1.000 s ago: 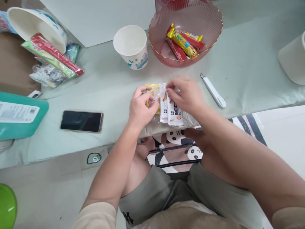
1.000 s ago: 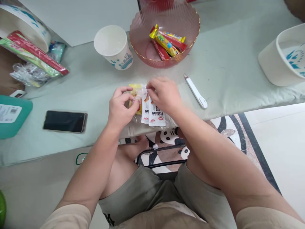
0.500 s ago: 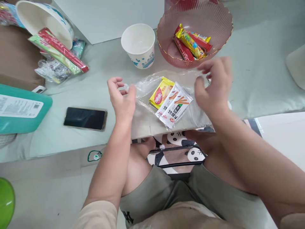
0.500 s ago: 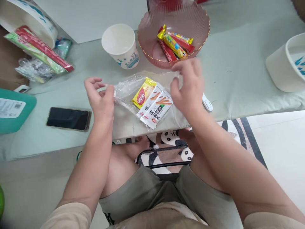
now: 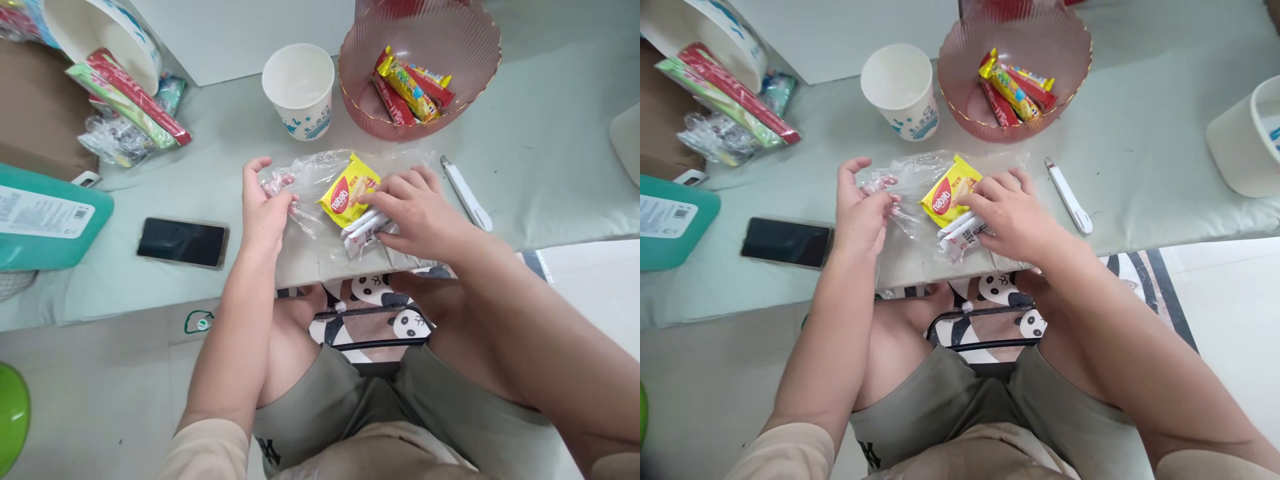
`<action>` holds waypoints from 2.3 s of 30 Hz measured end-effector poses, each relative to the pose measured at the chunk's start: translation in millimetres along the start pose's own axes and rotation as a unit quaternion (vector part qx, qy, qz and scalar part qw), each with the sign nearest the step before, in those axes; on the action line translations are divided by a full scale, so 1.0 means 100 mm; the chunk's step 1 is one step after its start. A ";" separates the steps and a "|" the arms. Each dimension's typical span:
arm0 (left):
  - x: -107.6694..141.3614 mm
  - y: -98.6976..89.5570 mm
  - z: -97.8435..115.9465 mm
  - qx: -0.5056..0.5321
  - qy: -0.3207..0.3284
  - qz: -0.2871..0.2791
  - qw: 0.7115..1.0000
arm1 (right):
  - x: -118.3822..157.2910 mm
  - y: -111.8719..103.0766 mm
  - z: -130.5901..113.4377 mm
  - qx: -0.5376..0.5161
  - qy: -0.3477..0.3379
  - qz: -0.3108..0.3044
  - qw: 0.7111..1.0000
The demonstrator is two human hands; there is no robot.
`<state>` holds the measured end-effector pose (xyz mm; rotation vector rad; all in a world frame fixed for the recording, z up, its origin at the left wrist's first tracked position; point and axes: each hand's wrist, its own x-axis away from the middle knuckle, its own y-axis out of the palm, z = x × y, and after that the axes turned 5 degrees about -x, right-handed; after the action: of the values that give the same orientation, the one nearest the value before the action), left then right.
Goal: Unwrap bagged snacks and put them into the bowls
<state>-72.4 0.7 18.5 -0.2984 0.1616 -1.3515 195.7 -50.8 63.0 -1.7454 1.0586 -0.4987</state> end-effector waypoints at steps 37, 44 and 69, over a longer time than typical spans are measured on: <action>-0.06 -0.16 0.19 0.046 -0.019 0.100 0.994 | -0.75 0.04 -0.04 0.131 -0.038 -0.112 0.984; -0.14 -0.21 0.05 0.027 0.020 0.072 0.997 | -0.61 -0.61 -0.04 0.063 0.050 0.140 0.987; 0.06 -0.26 0.46 0.138 -0.040 -0.174 0.974 | -0.35 -0.14 -0.32 -0.205 0.184 0.102 0.956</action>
<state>-82.8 -4.4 70.3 -0.1496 -0.1541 -1.6831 160.2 -36.9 94.0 -1.9098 1.6866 -0.5104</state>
